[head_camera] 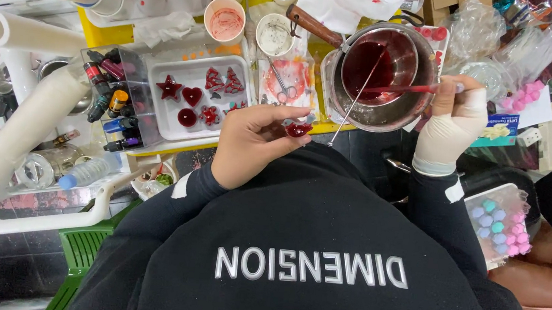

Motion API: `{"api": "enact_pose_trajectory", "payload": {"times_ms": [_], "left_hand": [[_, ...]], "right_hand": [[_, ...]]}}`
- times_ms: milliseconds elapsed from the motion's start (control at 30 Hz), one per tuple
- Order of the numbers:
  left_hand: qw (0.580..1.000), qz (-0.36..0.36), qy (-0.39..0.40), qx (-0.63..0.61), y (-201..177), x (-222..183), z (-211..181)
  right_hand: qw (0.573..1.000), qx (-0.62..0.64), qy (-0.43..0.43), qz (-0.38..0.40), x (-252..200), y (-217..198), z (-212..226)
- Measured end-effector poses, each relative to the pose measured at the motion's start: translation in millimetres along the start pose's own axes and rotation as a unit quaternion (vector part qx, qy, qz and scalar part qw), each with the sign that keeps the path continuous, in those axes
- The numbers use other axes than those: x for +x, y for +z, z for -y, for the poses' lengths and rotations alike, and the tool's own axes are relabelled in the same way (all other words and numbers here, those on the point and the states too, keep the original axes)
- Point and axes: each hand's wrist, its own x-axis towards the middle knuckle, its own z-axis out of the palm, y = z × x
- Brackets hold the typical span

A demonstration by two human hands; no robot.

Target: The recorder uses a dropper to fill small silicone molds with liquid red wax at a workstation.

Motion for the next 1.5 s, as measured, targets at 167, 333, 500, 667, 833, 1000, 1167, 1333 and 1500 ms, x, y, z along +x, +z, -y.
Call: {"api": "enact_pose_trajectory", "payload": {"times_ms": [167,333,500,667,833,1000,1167,1333,1500], "left_hand": [[1.0,0.001,0.015,-0.022,0,-2,2],[0.999,-0.009,0.032,0.01,-1,-5,1],[0.999,-0.015,0.031,0.019,-1,-8,-1],[0.999,-0.018,0.023,0.033,-1,-9,0],[0.999,-0.008,0.031,0.006,-3,-9,1],[1.0,-0.007,0.021,0.005,-4,-7,2],[1.0,-0.004,0.026,-0.001,-7,-8,0],[0.999,-0.009,0.02,0.032,-13,-11,-2],[0.997,0.01,0.06,0.04,-20,-14,-7]], "right_hand": [[0.998,-0.049,0.024,0.015,3,2,15],[0.996,-0.034,0.067,0.044,1,8,31],[0.993,-0.067,0.071,0.06,-2,10,37],[0.991,-0.091,0.054,0.084,-5,5,33],[0.978,-0.18,-0.026,0.103,-8,4,28],[0.969,-0.217,-0.049,0.105,-6,6,36],[0.958,-0.266,-0.055,0.096,-4,9,56],[0.92,-0.347,-0.165,0.072,-5,0,71],[0.871,-0.339,-0.294,0.2,-5,16,118]]}}
